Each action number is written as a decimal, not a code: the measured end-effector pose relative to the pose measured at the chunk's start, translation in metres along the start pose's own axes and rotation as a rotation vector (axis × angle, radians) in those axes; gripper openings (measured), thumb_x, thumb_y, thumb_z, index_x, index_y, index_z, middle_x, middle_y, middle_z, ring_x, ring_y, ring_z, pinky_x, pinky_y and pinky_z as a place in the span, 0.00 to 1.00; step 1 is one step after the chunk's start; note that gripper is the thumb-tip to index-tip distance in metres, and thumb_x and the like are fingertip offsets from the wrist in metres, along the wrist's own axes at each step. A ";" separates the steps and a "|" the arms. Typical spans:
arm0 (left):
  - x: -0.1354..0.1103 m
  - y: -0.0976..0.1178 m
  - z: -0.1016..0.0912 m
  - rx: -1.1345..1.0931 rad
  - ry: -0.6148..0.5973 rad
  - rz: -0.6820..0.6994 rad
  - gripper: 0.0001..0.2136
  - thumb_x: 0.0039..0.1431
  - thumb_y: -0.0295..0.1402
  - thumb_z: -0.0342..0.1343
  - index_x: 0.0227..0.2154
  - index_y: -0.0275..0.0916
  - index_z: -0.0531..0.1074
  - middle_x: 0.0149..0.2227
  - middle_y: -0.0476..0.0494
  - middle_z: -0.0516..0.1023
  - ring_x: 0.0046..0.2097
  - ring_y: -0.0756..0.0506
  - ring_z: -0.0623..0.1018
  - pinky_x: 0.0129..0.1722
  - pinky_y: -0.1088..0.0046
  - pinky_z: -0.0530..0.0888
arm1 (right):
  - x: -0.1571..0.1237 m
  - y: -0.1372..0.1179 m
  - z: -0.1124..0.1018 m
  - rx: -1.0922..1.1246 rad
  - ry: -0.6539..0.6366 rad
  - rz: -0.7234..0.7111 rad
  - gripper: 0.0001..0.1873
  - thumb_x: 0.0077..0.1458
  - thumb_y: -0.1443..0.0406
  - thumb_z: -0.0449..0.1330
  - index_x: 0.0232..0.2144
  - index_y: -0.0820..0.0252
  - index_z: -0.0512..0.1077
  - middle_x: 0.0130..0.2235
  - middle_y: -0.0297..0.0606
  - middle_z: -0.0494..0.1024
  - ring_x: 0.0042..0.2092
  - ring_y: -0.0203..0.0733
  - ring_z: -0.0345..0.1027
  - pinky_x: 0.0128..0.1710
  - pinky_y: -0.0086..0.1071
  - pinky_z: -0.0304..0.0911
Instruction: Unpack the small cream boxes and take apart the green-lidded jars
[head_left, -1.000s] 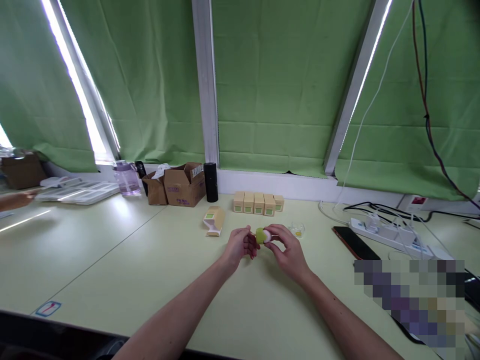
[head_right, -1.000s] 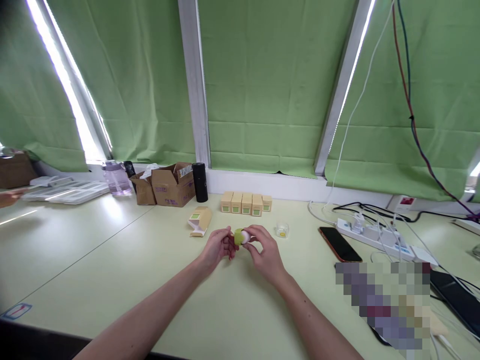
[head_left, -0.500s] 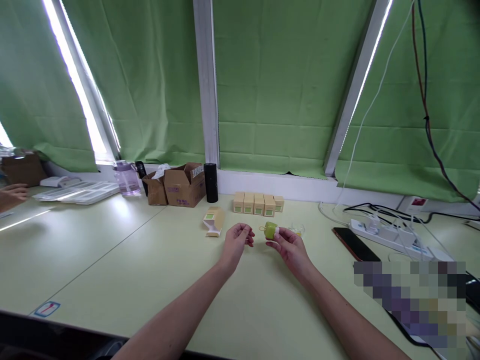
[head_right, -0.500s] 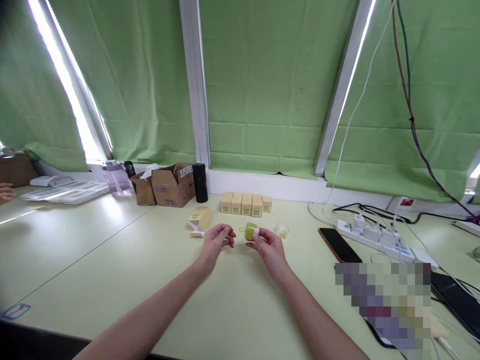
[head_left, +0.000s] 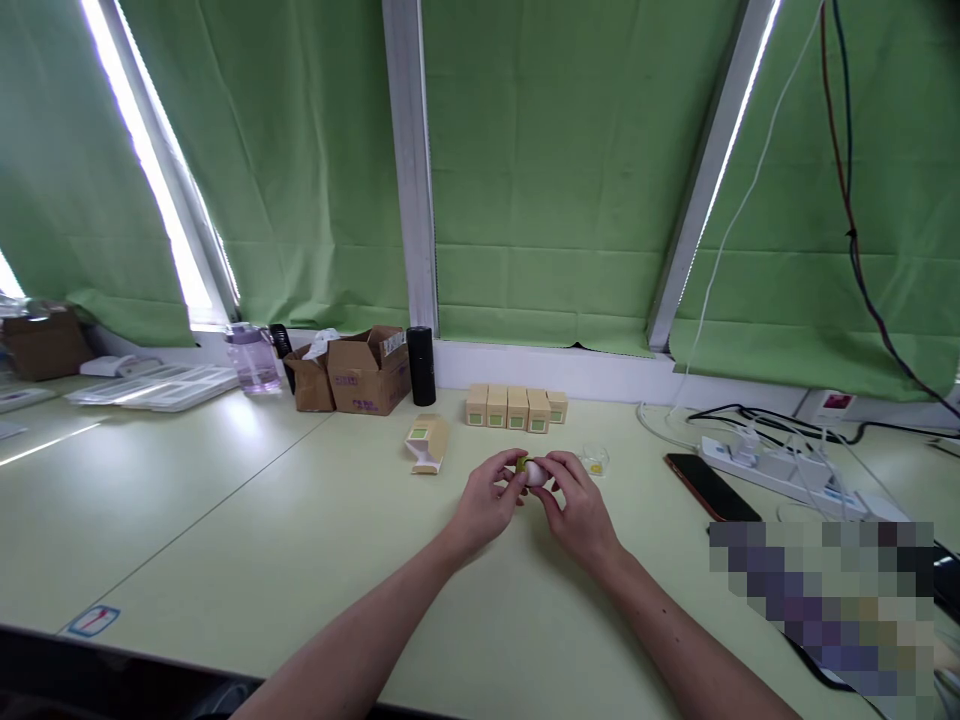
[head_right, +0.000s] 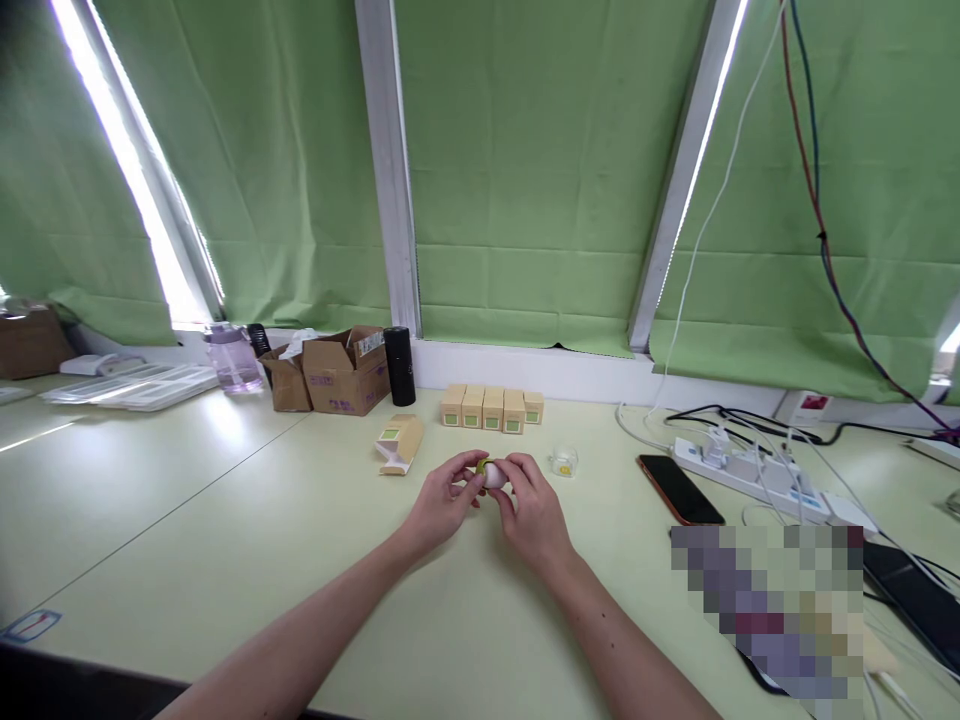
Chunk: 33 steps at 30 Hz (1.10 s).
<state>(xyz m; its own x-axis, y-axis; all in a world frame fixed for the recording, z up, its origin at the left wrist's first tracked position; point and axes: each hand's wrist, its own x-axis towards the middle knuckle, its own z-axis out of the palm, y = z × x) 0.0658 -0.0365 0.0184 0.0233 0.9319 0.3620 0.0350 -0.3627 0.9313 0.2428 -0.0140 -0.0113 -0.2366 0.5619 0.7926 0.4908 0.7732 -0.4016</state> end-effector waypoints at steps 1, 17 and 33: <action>0.000 -0.001 0.000 -0.019 -0.017 -0.009 0.16 0.57 0.34 0.66 0.48 0.40 0.79 0.50 0.35 0.81 0.41 0.43 0.81 0.34 0.71 0.81 | 0.000 -0.001 -0.001 -0.019 -0.002 -0.012 0.17 0.68 0.63 0.55 0.56 0.51 0.72 0.51 0.46 0.75 0.47 0.50 0.75 0.40 0.43 0.78; 0.000 -0.002 0.004 -0.219 -0.052 -0.080 0.15 0.62 0.39 0.63 0.48 0.36 0.77 0.48 0.33 0.81 0.46 0.40 0.82 0.44 0.62 0.84 | 0.004 -0.014 -0.009 -0.141 -0.036 -0.134 0.26 0.66 0.68 0.54 0.64 0.53 0.63 0.54 0.49 0.73 0.51 0.51 0.74 0.46 0.44 0.76; -0.003 -0.013 -0.001 0.190 -0.134 0.110 0.13 0.70 0.37 0.50 0.50 0.39 0.75 0.49 0.37 0.81 0.46 0.42 0.82 0.43 0.65 0.84 | 0.001 -0.009 -0.006 -0.272 -0.137 -0.115 0.18 0.66 0.69 0.53 0.57 0.57 0.67 0.50 0.46 0.74 0.42 0.46 0.76 0.34 0.36 0.74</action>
<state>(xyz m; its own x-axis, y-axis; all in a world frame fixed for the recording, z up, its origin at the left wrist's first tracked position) 0.0647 -0.0341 0.0052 0.1691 0.8817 0.4405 0.2114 -0.4689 0.8576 0.2428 -0.0222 -0.0041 -0.4049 0.5241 0.7493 0.6560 0.7373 -0.1612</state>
